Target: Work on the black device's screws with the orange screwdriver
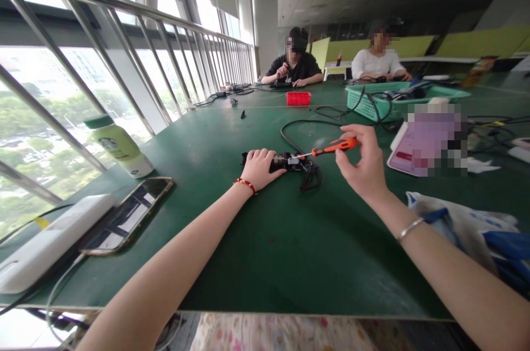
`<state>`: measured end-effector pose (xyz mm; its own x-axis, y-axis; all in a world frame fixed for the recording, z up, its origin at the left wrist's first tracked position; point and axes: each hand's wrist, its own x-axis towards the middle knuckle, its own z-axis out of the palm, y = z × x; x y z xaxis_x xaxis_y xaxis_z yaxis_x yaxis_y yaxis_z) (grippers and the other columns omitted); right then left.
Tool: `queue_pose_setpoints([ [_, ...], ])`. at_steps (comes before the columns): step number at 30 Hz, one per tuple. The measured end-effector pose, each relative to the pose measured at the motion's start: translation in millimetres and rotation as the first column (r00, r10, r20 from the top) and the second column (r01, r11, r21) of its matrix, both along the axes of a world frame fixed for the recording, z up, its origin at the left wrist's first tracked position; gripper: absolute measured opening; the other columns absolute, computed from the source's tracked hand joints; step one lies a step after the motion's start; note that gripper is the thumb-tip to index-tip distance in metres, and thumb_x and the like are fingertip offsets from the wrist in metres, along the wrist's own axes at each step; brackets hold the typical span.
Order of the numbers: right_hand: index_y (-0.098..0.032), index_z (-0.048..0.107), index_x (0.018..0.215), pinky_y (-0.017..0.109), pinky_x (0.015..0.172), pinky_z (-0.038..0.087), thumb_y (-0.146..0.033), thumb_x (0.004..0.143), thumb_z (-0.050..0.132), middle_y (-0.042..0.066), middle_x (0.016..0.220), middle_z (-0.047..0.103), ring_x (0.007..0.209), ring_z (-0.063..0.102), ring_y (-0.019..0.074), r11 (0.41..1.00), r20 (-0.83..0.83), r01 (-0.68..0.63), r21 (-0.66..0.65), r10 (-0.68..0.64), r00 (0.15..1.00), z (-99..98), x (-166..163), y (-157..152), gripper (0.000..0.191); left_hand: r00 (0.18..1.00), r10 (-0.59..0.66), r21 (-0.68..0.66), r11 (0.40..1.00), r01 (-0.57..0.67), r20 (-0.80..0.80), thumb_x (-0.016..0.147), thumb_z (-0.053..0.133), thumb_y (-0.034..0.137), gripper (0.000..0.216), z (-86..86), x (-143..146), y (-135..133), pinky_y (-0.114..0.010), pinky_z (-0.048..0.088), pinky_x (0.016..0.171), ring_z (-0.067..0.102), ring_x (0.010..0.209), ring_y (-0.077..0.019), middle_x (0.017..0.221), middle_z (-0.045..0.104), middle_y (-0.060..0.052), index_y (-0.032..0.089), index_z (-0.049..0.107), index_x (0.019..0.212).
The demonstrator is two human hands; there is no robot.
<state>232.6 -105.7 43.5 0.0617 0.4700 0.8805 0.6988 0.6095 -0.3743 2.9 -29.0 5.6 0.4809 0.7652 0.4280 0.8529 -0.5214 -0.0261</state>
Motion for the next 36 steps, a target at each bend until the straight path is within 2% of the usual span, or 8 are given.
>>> queue_pose_setpoints([
  [7, -0.023, 0.058, 0.086, 0.036, 0.073, 0.046, -0.031, 0.078, 0.058, -0.002, 0.060, 0.055, 0.068, 0.056, 0.0187, 0.997, 0.065, 0.071, 0.006, -0.071, 0.995, 2.7, -5.5, -4.8, 0.012, 1.000, 0.003, 0.009, 1.000, -0.003, 0.003, 0.081, 0.050, 0.056, 0.051, -1.4, 0.6, 0.6, -0.042, 0.032, 0.096, 0.050, 0.100, -0.0273, 0.104, 0.057, -0.009, 0.017, 0.054, 0.113],
  [13, -0.020, 0.052, 0.108, 0.037, 0.076, 0.047, -0.022, 0.072, 0.060, 0.004, 0.088, 0.060, 0.079, 0.059, 0.0198, 0.998, 0.068, -0.007, 0.069, 0.003, 0.998, 3.1, -6.5, -4.9, 0.037, 1.000, -0.007, 0.006, 1.000, 0.007, 0.007, 0.081, 0.050, 0.056, 0.051, -0.8, 0.1, 0.0, -0.042, 0.033, 0.095, 0.050, 0.099, -0.0272, 0.103, 0.057, -0.010, 0.017, 0.054, 0.112],
  [18, -0.023, 0.059, 0.086, 0.037, 0.074, 0.047, -0.031, 0.077, 0.060, -0.002, 0.059, 0.054, 0.066, 0.055, 0.0184, 0.998, 0.124, 0.044, 0.041, -0.049, 0.991, 5.2, -7.6, -7.7, 0.013, 1.000, -0.002, 0.005, 1.000, 0.002, 0.005, 0.081, 0.049, 0.056, 0.050, -0.5, 0.0, -0.2, -0.043, 0.033, 0.096, 0.050, 0.100, -0.0273, 0.104, 0.057, -0.010, 0.017, 0.054, 0.112],
  [20, -0.023, 0.060, 0.086, 0.036, 0.075, 0.047, -0.031, 0.077, 0.061, 0.000, 0.064, 0.058, 0.070, 0.056, 0.0190, 0.997, 0.131, 0.053, 0.051, -0.059, 0.990, 6.1, -8.1, -8.7, 0.013, 1.000, -0.003, 0.003, 1.000, 0.003, 0.003, 0.081, 0.049, 0.056, 0.050, -0.2, 0.2, -0.4, -0.042, 0.032, 0.096, 0.050, 0.101, -0.0273, 0.105, 0.057, -0.010, 0.017, 0.054, 0.113],
  [24, -0.023, 0.054, 0.109, 0.036, 0.078, 0.048, -0.025, 0.074, 0.059, 0.004, 0.090, 0.062, 0.081, 0.059, 0.0201, 0.996, 0.135, 0.016, 0.092, -0.028, 0.990, 6.6, -8.6, -8.9, 0.035, 1.000, -0.005, -0.004, 1.000, 0.005, 0.008, 0.081, 0.049, 0.057, 0.050, 0.2, 0.4, -0.6, -0.043, 0.032, 0.096, 0.050, 0.100, -0.0273, 0.104, 0.057, -0.009, 0.018, 0.054, 0.113],
  [27, -0.023, 0.055, 0.108, 0.036, 0.077, 0.048, -0.026, 0.074, 0.059, 0.003, 0.083, 0.061, 0.079, 0.058, 0.0202, 0.996, 0.143, 0.026, 0.084, -0.038, 0.989, 6.4, -8.5, -9.2, 0.034, 1.000, -0.006, -0.005, 1.000, 0.006, 0.014, 0.081, 0.049, 0.056, 0.050, -0.2, 0.6, -0.4, -0.043, 0.032, 0.096, 0.050, 0.100, -0.0273, 0.104, 0.057, -0.009, 0.018, 0.054, 0.113],
  [31, -0.024, 0.060, 0.087, 0.036, 0.074, 0.048, -0.032, 0.077, 0.060, 0.000, 0.064, 0.057, 0.070, 0.056, 0.0198, 0.997, 0.166, 0.072, 0.042, -0.078, 0.983, 6.3, -8.1, -10.3, 0.013, 1.000, 0.002, 0.005, 1.000, -0.002, 0.005, 0.081, 0.049, 0.056, 0.050, -0.7, 0.5, -0.2, -0.042, 0.032, 0.096, 0.049, 0.101, -0.0274, 0.105, 0.057, -0.009, 0.018, 0.054, 0.114],
  [36, -0.023, 0.054, 0.107, 0.036, 0.078, 0.048, -0.024, 0.074, 0.060, 0.004, 0.089, 0.063, 0.079, 0.058, 0.0200, 0.993, 0.153, 0.024, 0.113, -0.041, 0.987, 5.9, -8.3, -9.2, 0.034, 1.000, -0.001, 0.004, 1.000, 0.001, 0.001, 0.081, 0.049, 0.057, 0.051, -0.7, 0.1, -0.2, -0.042, 0.032, 0.096, 0.049, 0.101, -0.0272, 0.105, 0.057, -0.009, 0.018, 0.054, 0.113],
])
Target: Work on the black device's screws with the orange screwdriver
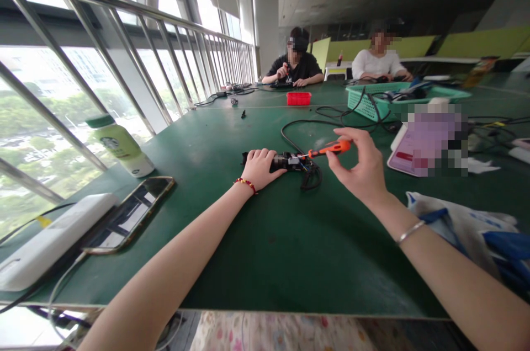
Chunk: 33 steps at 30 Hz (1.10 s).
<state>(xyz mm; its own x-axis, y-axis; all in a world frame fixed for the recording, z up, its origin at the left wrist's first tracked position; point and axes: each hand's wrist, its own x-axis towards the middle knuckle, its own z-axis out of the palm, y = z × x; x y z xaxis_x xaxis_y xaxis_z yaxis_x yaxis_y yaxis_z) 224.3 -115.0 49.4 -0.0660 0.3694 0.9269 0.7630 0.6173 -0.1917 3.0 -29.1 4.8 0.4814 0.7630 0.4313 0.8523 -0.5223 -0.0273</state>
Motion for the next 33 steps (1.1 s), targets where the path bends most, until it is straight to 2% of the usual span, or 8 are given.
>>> queue_pose_setpoints([
  [3, -0.022, 0.053, 0.109, 0.037, 0.078, 0.048, -0.023, 0.073, 0.060, 0.004, 0.088, 0.062, 0.080, 0.058, 0.0203, 1.000, 0.007, -0.018, 0.014, 0.017, 1.000, 0.0, -0.5, 0.1, 0.037, 1.000, -0.001, 0.006, 1.000, 0.001, -0.003, 0.081, 0.049, 0.057, 0.051, -0.2, 0.1, 0.2, -0.042, 0.032, 0.096, 0.050, 0.100, -0.0274, 0.104, 0.057, -0.010, 0.017, 0.054, 0.113],
  [8, -0.024, 0.060, 0.086, 0.037, 0.074, 0.048, -0.031, 0.076, 0.060, 0.000, 0.062, 0.058, 0.067, 0.055, 0.0192, 0.998, 0.034, 0.038, -0.052, -0.036, 0.999, 0.5, -0.8, -1.6, 0.011, 1.000, 0.001, 0.007, 1.000, -0.001, -0.002, 0.081, 0.049, 0.057, 0.051, -0.5, 0.4, 0.4, -0.042, 0.032, 0.096, 0.050, 0.101, -0.0273, 0.105, 0.057, -0.009, 0.017, 0.053, 0.114],
  [14, -0.023, 0.053, 0.111, 0.038, 0.079, 0.048, -0.023, 0.074, 0.059, 0.005, 0.095, 0.063, 0.083, 0.060, 0.0208, 1.000, 0.007, -0.025, 0.009, 0.025, 1.000, -0.2, -0.1, 0.2, 0.038, 1.000, -0.006, -0.012, 1.000, 0.006, 0.019, 0.081, 0.049, 0.056, 0.050, 0.1, 0.2, -0.2, -0.043, 0.032, 0.096, 0.049, 0.101, -0.0276, 0.105, 0.057, -0.010, 0.018, 0.053, 0.114],
  [19, -0.024, 0.060, 0.089, 0.037, 0.074, 0.048, -0.030, 0.076, 0.060, 0.000, 0.065, 0.058, 0.071, 0.057, 0.0200, 0.998, 0.033, 0.031, -0.046, -0.029, 0.999, 0.3, -0.9, -1.4, 0.014, 1.000, -0.006, -0.007, 1.000, 0.006, 0.018, 0.081, 0.049, 0.056, 0.050, 0.0, -0.1, -0.3, -0.043, 0.032, 0.096, 0.049, 0.101, -0.0276, 0.104, 0.057, -0.009, 0.018, 0.054, 0.113],
  [21, -0.024, 0.060, 0.085, 0.037, 0.073, 0.048, -0.030, 0.077, 0.060, 0.000, 0.064, 0.058, 0.068, 0.056, 0.0194, 0.998, 0.038, 0.042, -0.045, -0.040, 0.998, 0.7, -0.8, -1.8, 0.011, 1.000, -0.003, 0.001, 1.000, 0.003, 0.011, 0.081, 0.049, 0.056, 0.050, -0.2, 0.1, -0.1, -0.043, 0.032, 0.096, 0.049, 0.100, -0.0277, 0.104, 0.057, -0.010, 0.018, 0.054, 0.113],
  [27, -0.022, 0.052, 0.112, 0.037, 0.079, 0.048, -0.023, 0.073, 0.058, 0.005, 0.093, 0.062, 0.083, 0.059, 0.0207, 1.000, 0.015, -0.028, 0.007, 0.028, 1.000, 0.2, -0.1, 0.1, 0.039, 1.000, -0.011, -0.006, 1.000, 0.011, 0.018, 0.081, 0.050, 0.056, 0.051, -0.6, 0.5, 0.5, -0.043, 0.032, 0.096, 0.049, 0.100, -0.0273, 0.104, 0.057, -0.010, 0.018, 0.054, 0.114],
  [31, -0.024, 0.059, 0.093, 0.037, 0.076, 0.048, -0.029, 0.075, 0.059, -0.001, 0.064, 0.057, 0.070, 0.057, 0.0197, 0.999, 0.030, 0.022, -0.042, -0.020, 0.999, 0.2, -1.0, -0.6, 0.018, 1.000, -0.002, -0.002, 1.000, 0.002, 0.016, 0.080, 0.050, 0.057, 0.050, -0.6, 0.5, 0.4, -0.042, 0.032, 0.097, 0.049, 0.101, -0.0273, 0.104, 0.057, -0.009, 0.019, 0.054, 0.113],
  [33, -0.025, 0.060, 0.084, 0.037, 0.075, 0.048, -0.031, 0.077, 0.059, -0.001, 0.062, 0.058, 0.068, 0.056, 0.0192, 0.998, 0.039, 0.038, -0.051, -0.036, 0.999, 0.6, -1.2, -1.1, 0.010, 1.000, -0.001, -0.006, 1.000, 0.001, 0.018, 0.081, 0.050, 0.056, 0.050, -0.4, 0.5, 0.3, -0.043, 0.032, 0.097, 0.049, 0.101, -0.0275, 0.105, 0.057, -0.009, 0.019, 0.054, 0.113],
])
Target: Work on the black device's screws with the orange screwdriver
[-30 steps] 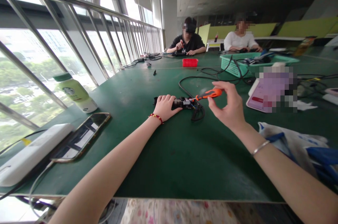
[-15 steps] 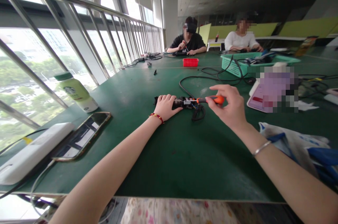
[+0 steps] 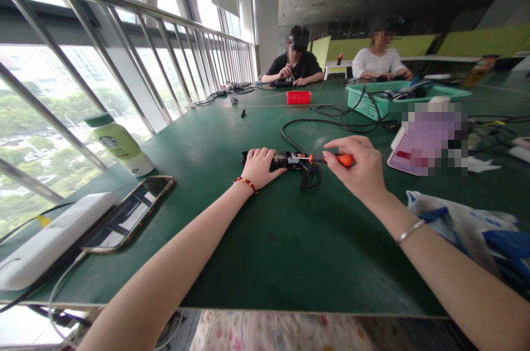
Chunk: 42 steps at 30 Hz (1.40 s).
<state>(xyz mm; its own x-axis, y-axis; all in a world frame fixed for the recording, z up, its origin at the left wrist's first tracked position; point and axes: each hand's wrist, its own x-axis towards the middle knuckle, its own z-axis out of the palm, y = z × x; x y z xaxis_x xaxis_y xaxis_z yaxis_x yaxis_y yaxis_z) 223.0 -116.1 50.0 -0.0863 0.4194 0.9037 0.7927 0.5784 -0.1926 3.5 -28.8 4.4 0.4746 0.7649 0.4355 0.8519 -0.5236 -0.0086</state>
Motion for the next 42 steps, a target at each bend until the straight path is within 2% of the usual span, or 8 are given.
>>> queue_pose_setpoints([
  [5, -0.023, 0.056, 0.104, 0.037, 0.077, 0.048, -0.024, 0.075, 0.059, 0.004, 0.089, 0.064, 0.080, 0.059, 0.0206, 0.998, -0.004, -0.031, 0.061, 0.031, 1.000, 1.2, 0.0, -0.4, 0.030, 1.000, -0.001, 0.002, 1.000, 0.001, -0.012, 0.081, 0.049, 0.057, 0.051, 0.5, 0.1, 0.0, -0.042, 0.032, 0.096, 0.049, 0.100, -0.0275, 0.105, 0.057, -0.009, 0.018, 0.054, 0.114],
  [13, -0.024, 0.060, 0.081, 0.036, 0.072, 0.047, -0.031, 0.077, 0.060, 0.001, 0.069, 0.063, 0.072, 0.057, 0.0212, 1.000, 0.007, 0.012, 0.002, -0.012, 1.000, 0.7, 0.4, -1.4, 0.008, 1.000, 0.002, 0.010, 1.000, -0.001, -0.018, 0.081, 0.049, 0.056, 0.050, 0.1, -0.4, -0.1, -0.042, 0.032, 0.096, 0.049, 0.101, -0.0272, 0.105, 0.057, -0.009, 0.018, 0.054, 0.113],
  [19, -0.023, 0.053, 0.110, 0.038, 0.081, 0.046, -0.022, 0.074, 0.058, 0.005, 0.095, 0.064, 0.085, 0.059, 0.0218, 0.996, 0.010, -0.029, 0.087, 0.028, 1.000, 0.0, 1.6, 1.0, 0.037, 1.000, -0.007, 0.006, 1.000, 0.007, -0.011, 0.081, 0.049, 0.057, 0.052, 0.4, -0.1, 0.5, -0.043, 0.032, 0.095, 0.050, 0.099, -0.0274, 0.104, 0.057, -0.010, 0.017, 0.053, 0.114],
  [25, -0.023, 0.061, 0.088, 0.037, 0.078, 0.047, -0.030, 0.076, 0.061, 0.000, 0.063, 0.059, 0.073, 0.058, 0.0204, 0.999, 0.009, 0.018, 0.030, -0.018, 1.000, -0.8, -0.1, 0.4, 0.013, 1.000, -0.005, 0.009, 1.000, 0.005, -0.010, 0.081, 0.049, 0.056, 0.051, -0.7, 0.3, 0.5, -0.042, 0.032, 0.096, 0.049, 0.101, -0.0273, 0.104, 0.057, -0.010, 0.017, 0.054, 0.113],
  [30, -0.022, 0.058, 0.102, 0.038, 0.079, 0.048, -0.023, 0.074, 0.061, 0.004, 0.090, 0.065, 0.081, 0.059, 0.0206, 0.996, 0.000, 0.012, 0.087, -0.012, 1.000, 0.0, 0.1, 0.8, 0.029, 1.000, -0.004, 0.002, 1.000, 0.005, -0.010, 0.081, 0.050, 0.056, 0.052, 1.1, 0.1, 0.2, -0.042, 0.032, 0.096, 0.050, 0.100, -0.0273, 0.105, 0.057, -0.010, 0.017, 0.054, 0.114],
  [36, -0.023, 0.061, 0.087, 0.037, 0.076, 0.049, -0.027, 0.076, 0.061, 0.000, 0.065, 0.062, 0.071, 0.058, 0.0200, 0.998, 0.031, 0.016, 0.062, -0.018, 0.999, -0.6, 0.3, 0.4, 0.012, 1.000, -0.001, 0.006, 1.000, 0.001, -0.013, 0.081, 0.049, 0.056, 0.051, -1.3, 0.1, -0.2, -0.044, 0.033, 0.097, 0.051, 0.101, -0.0275, 0.104, 0.057, -0.010, 0.017, 0.054, 0.113],
  [39, -0.022, 0.060, 0.091, 0.036, 0.076, 0.049, -0.025, 0.076, 0.061, 0.002, 0.078, 0.066, 0.074, 0.058, 0.0196, 0.996, 0.025, 0.022, 0.085, -0.024, 0.999, -0.2, 0.5, 0.8, 0.015, 1.000, -0.012, 0.009, 1.000, 0.012, 0.001, 0.080, 0.050, 0.056, 0.056, -2.1, 0.8, -2.3, -0.046, 0.028, 0.104, 0.050, 0.106, -0.0279, 0.109, 0.057, -0.011, 0.016, 0.052, 0.118],
  [42, -0.022, 0.056, 0.103, 0.036, 0.077, 0.048, -0.020, 0.075, 0.060, 0.003, 0.088, 0.065, 0.079, 0.059, 0.0200, 0.994, 0.034, 0.016, 0.106, -0.020, 0.999, 0.9, 0.9, 1.5, 0.029, 0.994, -0.086, 0.067, 0.994, 0.082, 0.062, 0.076, 0.056, 0.052, 0.063, 14.6, -1.8, -6.5, -0.049, 0.018, 0.110, 0.045, 0.117, -0.0283, 0.121, 0.053, -0.011, 0.016, 0.045, 0.127],
])
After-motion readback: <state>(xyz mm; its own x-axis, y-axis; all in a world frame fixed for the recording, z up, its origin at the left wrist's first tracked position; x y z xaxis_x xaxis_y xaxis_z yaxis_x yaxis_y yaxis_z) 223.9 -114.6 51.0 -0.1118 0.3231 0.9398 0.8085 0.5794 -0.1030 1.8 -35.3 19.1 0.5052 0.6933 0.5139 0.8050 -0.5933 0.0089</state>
